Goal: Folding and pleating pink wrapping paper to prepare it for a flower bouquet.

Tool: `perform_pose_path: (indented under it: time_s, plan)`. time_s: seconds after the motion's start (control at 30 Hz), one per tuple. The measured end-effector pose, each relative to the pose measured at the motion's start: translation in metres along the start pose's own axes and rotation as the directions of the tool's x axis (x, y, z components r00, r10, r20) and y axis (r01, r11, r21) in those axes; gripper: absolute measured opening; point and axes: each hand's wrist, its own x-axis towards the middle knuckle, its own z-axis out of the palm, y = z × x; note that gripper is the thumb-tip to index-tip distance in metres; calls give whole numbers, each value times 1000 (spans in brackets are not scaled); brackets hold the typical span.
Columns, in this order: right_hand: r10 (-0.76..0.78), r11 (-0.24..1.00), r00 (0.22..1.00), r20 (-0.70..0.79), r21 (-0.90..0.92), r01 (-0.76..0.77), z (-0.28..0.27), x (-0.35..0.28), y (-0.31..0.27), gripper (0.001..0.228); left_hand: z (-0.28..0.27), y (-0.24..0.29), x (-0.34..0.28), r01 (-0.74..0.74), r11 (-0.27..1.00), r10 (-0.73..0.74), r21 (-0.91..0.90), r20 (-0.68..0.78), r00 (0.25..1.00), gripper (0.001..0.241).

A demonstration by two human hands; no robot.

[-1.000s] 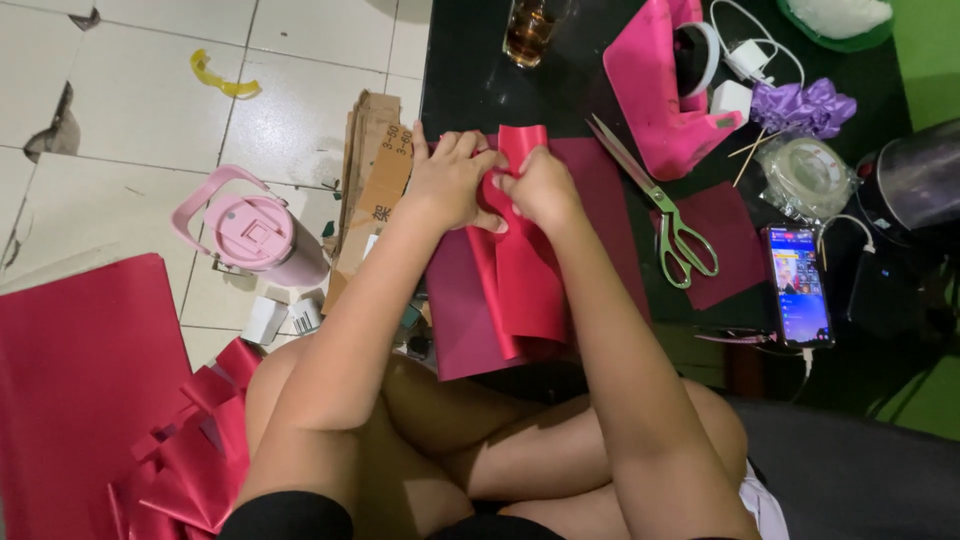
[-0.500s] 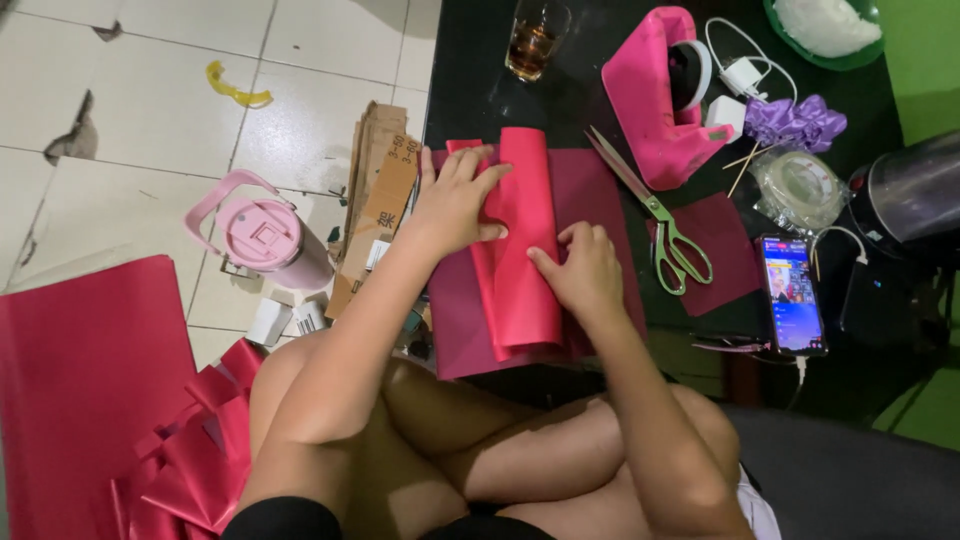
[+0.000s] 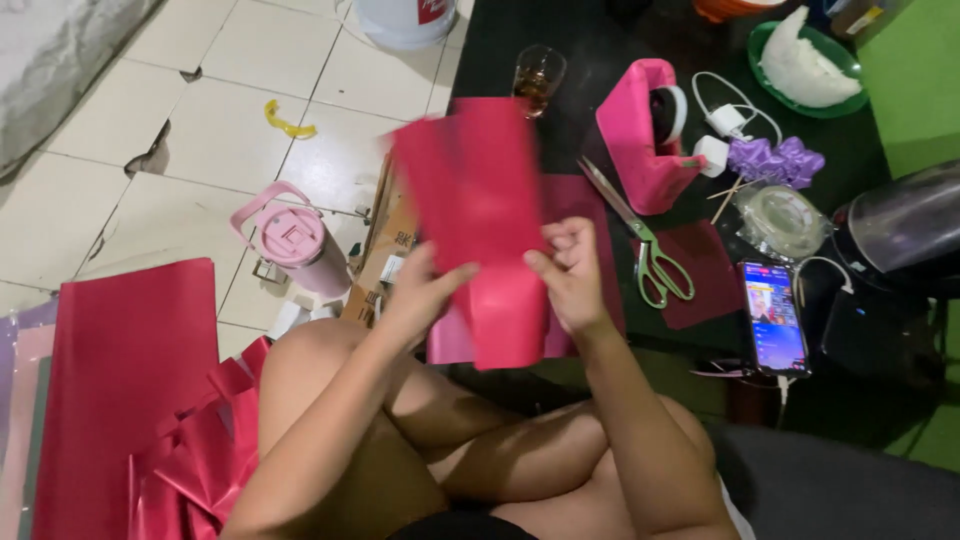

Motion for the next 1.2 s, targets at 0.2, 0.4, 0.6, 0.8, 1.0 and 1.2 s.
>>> perform_pose_path:
  time_s: [0.2,0.4,0.6,0.8,1.0,1.2]
  plan:
    - [46,976,959,279,-217,17,-44,19,-43,15,-146,74,-122,44,984,83,173,-658,748,16]
    - [-25,544,979,203,-819,184,-87,22,-30,27,-383,-93,-238,220,835,152,504,-595,789,44]
    - [383,179,924,8,-982,-66,-71,22,-22,47,-408,-235,-308,570,729,106,380,-885,454,70]
    - [359,97,933,-14,-994,-53,-68,22,-7,64,-336,-137,-219,355,398,625,846,-533,571,64]
    - [408,188,902,-145,-953,-238,-72,29,-9,69,-143,2,-90,42,711,363,702,-418,833,40]
    - [413,186,903,-117,-960,-209,-74,30,-12,69,-39,-18,-39,263,377,-306,888,-148,940,54]
